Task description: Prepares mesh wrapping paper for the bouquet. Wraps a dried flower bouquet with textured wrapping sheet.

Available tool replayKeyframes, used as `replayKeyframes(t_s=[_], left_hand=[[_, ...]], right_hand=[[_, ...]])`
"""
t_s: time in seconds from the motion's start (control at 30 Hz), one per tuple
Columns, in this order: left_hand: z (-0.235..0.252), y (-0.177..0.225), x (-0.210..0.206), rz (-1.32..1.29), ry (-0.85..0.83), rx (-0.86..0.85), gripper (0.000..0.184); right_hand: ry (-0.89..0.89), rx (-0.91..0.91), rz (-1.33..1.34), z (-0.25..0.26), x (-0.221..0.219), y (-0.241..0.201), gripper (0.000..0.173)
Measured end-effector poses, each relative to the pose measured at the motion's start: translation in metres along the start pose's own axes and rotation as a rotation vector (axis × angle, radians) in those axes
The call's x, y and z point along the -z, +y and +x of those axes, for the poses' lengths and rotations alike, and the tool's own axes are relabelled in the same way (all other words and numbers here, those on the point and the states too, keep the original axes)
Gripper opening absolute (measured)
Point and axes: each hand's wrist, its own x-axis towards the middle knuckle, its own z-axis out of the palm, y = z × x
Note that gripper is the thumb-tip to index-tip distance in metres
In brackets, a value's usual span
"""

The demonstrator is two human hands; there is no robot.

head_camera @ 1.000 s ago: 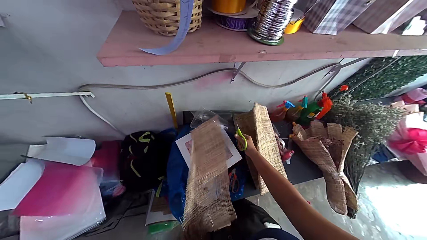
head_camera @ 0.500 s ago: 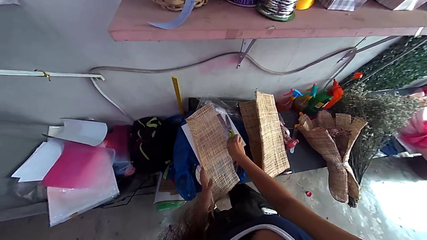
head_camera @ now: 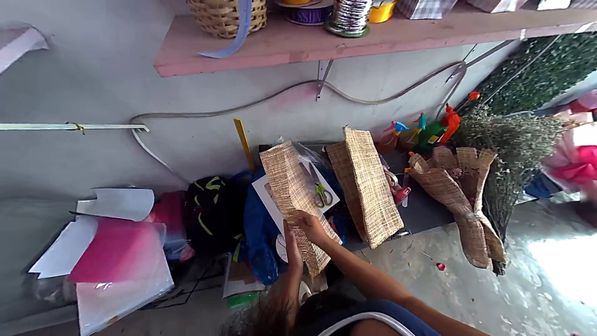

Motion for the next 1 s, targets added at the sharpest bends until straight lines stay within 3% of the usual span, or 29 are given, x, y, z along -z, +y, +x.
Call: replayKeyframes(t_s=[0.13, 0.27, 0.3, 0.4, 0.47, 0.53, 0.6, 0.63, 0.73, 0.8, 0.9, 1.0], left_hand=[[0.008, 0.006, 0.025, -0.002, -0.091, -0.028, 0.090], [0.018, 0.021, 0.029, 0.015, -0.228, -0.033, 0.131], [0.019, 0.021, 0.029, 0.038, -0.249, -0.011, 0.131], [0.031, -0.002, 0.023, 0.099, -0.248, 0.116, 0.101], [0.041, -0.034, 0.017, 0.169, -0.122, 0.188, 0.079], [0.048, -0.061, 0.017, 0.254, -0.014, 0.218, 0.060], [0.051, -0.065, 0.016, 0.309, 0.051, 0.203, 0.067], [0.051, -0.063, 0.014, 0.329, 0.082, 0.183, 0.079], [0.048, -0.056, 0.007, 0.557, 0.179, 0.113, 0.124], [0.047, -0.044, -0.004, 0.721, 0.216, 0.156, 0.135], [0.056, -0.041, -0.014, 0.738, 0.245, 0.191, 0.129], [0.066, -0.047, -0.004, 0.564, 0.209, 0.171, 0.098]], right_hand=[[-0.111, 0.112, -0.046, -0.007, 0.005, -0.006, 0.031], [-0.054, 0.065, -0.195, -0.006, 0.009, -0.011, 0.032], [-0.057, 0.002, -0.272, -0.005, 0.010, -0.017, 0.035], [-0.081, -0.267, -0.600, 0.010, 0.009, -0.017, 0.048], [0.063, -0.338, -0.696, 0.018, 0.012, 0.014, 0.061], [0.315, -0.357, -0.589, 0.019, 0.023, 0.052, 0.075], [0.454, -0.478, -0.458, 0.015, 0.038, 0.069, 0.085], [0.431, -0.558, -0.403, 0.012, 0.046, 0.071, 0.086], [0.197, -0.619, -0.410, 0.004, 0.060, 0.083, 0.071], [0.086, -0.569, -0.464, 0.002, 0.056, 0.077, 0.063], [0.054, -0.460, -0.480, -0.001, 0.040, 0.074, 0.071], [0.116, -0.412, -0.415, -0.003, 0.034, 0.074, 0.084]])
